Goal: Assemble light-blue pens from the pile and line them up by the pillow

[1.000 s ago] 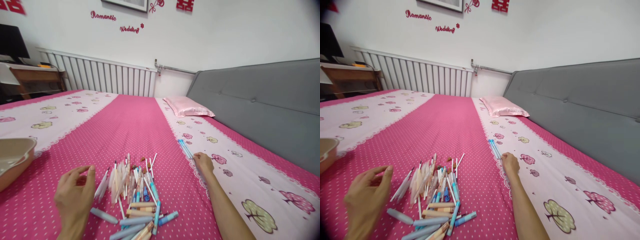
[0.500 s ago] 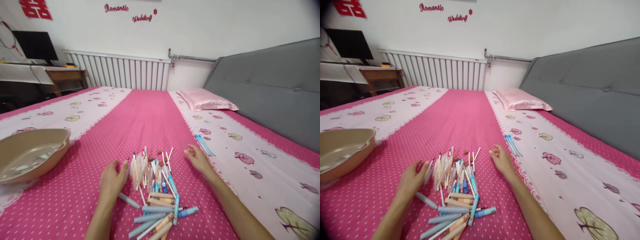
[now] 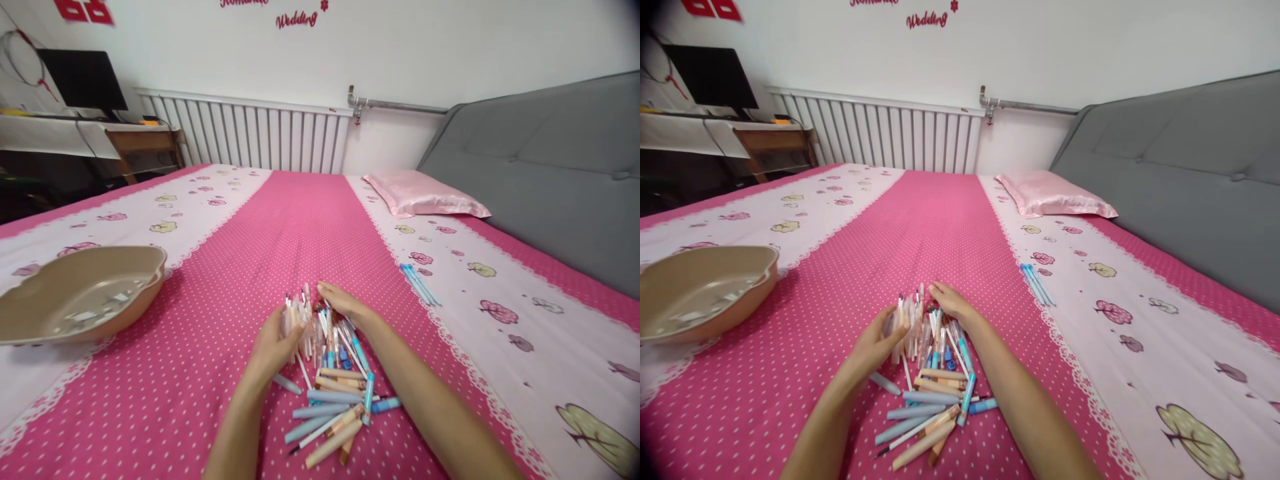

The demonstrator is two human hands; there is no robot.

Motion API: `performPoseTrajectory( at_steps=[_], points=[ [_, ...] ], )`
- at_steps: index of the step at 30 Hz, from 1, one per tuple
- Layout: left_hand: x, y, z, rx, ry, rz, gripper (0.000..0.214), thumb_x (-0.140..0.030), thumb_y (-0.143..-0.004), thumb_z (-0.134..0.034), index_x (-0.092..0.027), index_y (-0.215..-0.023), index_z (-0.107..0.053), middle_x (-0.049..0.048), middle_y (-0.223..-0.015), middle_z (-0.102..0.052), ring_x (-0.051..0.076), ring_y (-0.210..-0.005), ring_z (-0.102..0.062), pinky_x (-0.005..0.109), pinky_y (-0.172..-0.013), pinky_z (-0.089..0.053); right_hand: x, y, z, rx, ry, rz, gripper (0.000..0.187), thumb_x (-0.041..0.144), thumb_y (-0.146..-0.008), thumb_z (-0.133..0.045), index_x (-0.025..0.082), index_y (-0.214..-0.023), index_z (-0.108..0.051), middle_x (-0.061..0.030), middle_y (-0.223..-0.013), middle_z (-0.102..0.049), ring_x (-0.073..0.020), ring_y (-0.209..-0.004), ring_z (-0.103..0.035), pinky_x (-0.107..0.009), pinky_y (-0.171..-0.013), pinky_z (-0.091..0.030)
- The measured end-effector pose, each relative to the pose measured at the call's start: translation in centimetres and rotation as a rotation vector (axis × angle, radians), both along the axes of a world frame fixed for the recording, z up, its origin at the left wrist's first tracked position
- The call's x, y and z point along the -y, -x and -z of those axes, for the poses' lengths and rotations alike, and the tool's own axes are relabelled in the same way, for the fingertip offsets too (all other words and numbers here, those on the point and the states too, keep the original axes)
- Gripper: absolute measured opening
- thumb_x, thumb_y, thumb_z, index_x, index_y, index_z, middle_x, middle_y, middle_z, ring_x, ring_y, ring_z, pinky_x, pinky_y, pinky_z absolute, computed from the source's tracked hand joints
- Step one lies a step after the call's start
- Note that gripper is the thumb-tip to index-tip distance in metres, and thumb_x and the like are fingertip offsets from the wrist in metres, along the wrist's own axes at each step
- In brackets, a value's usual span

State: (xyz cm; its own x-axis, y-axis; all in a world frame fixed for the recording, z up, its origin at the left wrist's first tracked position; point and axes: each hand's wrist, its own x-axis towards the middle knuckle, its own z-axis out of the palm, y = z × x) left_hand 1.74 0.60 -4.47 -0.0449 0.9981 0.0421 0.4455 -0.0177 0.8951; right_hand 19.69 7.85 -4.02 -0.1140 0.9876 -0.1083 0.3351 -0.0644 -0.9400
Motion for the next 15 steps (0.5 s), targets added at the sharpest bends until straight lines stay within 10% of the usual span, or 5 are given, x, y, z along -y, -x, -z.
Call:
performPoseTrajectory(
  at_steps=[7,15],
  points=[
    [0.6,-1.7,-1.3,0.367,0.07,0.051,0.076,-0.036,-0.064,-0.071,-0.013,-0.13,-0.041,0.0165,-0.132,-0.048,0.027,-0.123,-0.044,0.039,-0.105,-0.032,2.5,2.4,-1.0,-0.082,0.017,-0.033,0.046,0.034,-0.081,-0.058,0.018,-0.124,-0.053,-0.0087,-0.127,-0.056,-0.0222,-0.115,-0.052,-0.038,-0.1,-0.038],
    [1.7,-3.0,-3.3,0.408,0.002,0.432,0.067,-0.043,-0.071,-0.066,-0.011,-0.125,-0.044,0.0159,-0.119,-0.057,0.026,-0.112,-0.053,0.04,-0.098,-0.04,10.1,-0.5,-3.0,-0.387,-0.142,0.1,0.053,0.047,-0.076,-0.06,0.023,-0.122,-0.051,-0.0068,-0.122,-0.058,-0.0213,-0.113,-0.052,-0.034,-0.093,-0.043]
  ],
)
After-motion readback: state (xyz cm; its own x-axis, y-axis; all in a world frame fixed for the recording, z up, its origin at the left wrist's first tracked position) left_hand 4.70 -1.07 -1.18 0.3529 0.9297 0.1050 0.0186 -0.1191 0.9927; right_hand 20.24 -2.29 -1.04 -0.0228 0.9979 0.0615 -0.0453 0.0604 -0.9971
